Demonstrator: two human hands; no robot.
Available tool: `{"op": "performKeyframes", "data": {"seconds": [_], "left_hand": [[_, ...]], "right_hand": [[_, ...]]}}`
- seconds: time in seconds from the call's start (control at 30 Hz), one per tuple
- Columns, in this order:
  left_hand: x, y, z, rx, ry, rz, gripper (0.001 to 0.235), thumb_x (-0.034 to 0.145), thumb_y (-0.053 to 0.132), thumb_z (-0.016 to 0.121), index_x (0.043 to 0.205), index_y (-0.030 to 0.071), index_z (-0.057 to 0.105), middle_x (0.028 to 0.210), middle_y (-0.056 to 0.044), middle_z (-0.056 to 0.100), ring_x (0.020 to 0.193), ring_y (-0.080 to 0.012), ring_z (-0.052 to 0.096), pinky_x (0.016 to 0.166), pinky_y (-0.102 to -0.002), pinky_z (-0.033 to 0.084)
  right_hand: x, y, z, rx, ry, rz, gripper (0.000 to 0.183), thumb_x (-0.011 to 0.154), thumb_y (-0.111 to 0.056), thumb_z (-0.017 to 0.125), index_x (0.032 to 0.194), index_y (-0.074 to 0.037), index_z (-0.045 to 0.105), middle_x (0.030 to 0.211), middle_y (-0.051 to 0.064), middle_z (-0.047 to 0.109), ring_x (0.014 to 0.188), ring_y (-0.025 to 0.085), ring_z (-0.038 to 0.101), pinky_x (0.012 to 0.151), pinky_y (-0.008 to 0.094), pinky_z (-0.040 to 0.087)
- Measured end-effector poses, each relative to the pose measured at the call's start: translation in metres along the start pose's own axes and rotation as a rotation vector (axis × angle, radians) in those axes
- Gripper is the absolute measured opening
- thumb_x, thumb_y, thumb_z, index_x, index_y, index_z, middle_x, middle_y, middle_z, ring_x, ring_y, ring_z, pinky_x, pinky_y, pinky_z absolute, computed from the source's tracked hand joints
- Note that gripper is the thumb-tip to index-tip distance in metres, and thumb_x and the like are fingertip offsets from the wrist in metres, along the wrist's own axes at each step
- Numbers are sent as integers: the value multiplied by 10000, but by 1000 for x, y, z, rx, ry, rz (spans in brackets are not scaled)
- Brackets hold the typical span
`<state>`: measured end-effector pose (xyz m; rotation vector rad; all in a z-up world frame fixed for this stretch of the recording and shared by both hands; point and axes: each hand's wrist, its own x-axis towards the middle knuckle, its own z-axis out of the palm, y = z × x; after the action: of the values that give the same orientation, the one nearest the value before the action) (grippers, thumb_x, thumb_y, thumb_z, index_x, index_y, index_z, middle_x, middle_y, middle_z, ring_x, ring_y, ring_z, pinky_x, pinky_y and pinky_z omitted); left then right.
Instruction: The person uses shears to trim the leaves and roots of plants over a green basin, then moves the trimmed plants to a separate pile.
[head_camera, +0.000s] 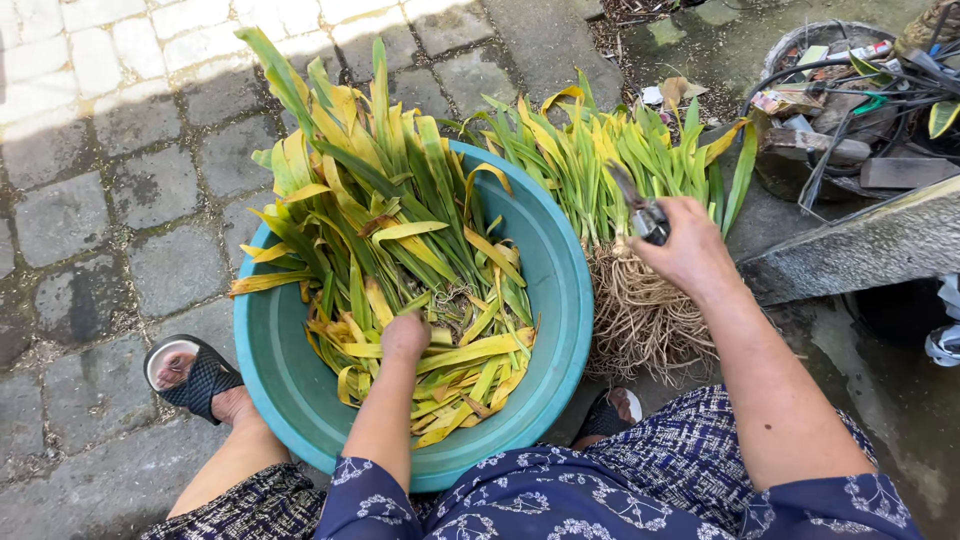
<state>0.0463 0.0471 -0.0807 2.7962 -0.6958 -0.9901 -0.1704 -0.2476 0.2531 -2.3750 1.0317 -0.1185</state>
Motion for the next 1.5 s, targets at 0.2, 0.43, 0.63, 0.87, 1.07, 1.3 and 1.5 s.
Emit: {"op": "performKeyframes", "data": {"seconds": [0.2,0.43,0.63,0.87,1.07,1.3,1.5], "left_hand": [[5,38,-42,-300,238,22,335,925,268,454,1104,142,708,1017,-199,701,995,-390,666,879,-492,531],[1,27,-58,-456,259,-341,350,926,340,473,1170,183,668,999,-159,711,1016,-338,672,870,-481,531],[28,27,-38,-545,301,-358,389,899,388,546,1216,195,661,1043,-185,702,1062,-378,645,887,-498,521],[30,37,-26,-703,407,-396,254,856,389,584,1012,222,695,919,-80,726,1039,-349,649,889,-475,516],[39,47,-19,-723,477,-276,222,847,313,598,979,140,639,927,-82,711,1012,-370,646,890,-507,505],[14,61,-35,-753,467,-186,274,841,303,634,1053,130,650,919,-27,725,971,-340,670,832,-479,521],[-10,58,-89,-774,669,-121,257,827,291,680,1008,109,662,971,-121,718,1001,-390,649,858,-525,495]], "right_hand": [[-1,-6,28,-21,-120,-98,601,774,-227,720,1276,56,550,1244,303,524,1187,493,528,990,538,450],[-3,-32,28,-49,-198,-151,602,762,-203,714,1275,61,542,1255,313,523,1192,486,530,1001,546,449],[0,-34,28,-54,-215,-154,606,769,-234,720,1275,51,546,1241,300,540,1186,465,547,989,525,462],[-4,-40,20,-37,-262,-120,587,793,-216,707,1287,52,540,1198,291,571,1161,431,572,983,519,469],[-11,-41,20,-14,-287,-167,586,778,-222,712,1276,38,547,1158,272,601,1132,422,593,983,520,471],[-28,-53,5,-59,-331,-196,579,799,-230,689,1303,11,539,1130,233,631,1107,366,620,964,464,493],[-35,-59,-1,-68,-335,-233,587,798,-212,694,1308,25,529,1128,245,629,1095,380,624,961,470,495]]}}
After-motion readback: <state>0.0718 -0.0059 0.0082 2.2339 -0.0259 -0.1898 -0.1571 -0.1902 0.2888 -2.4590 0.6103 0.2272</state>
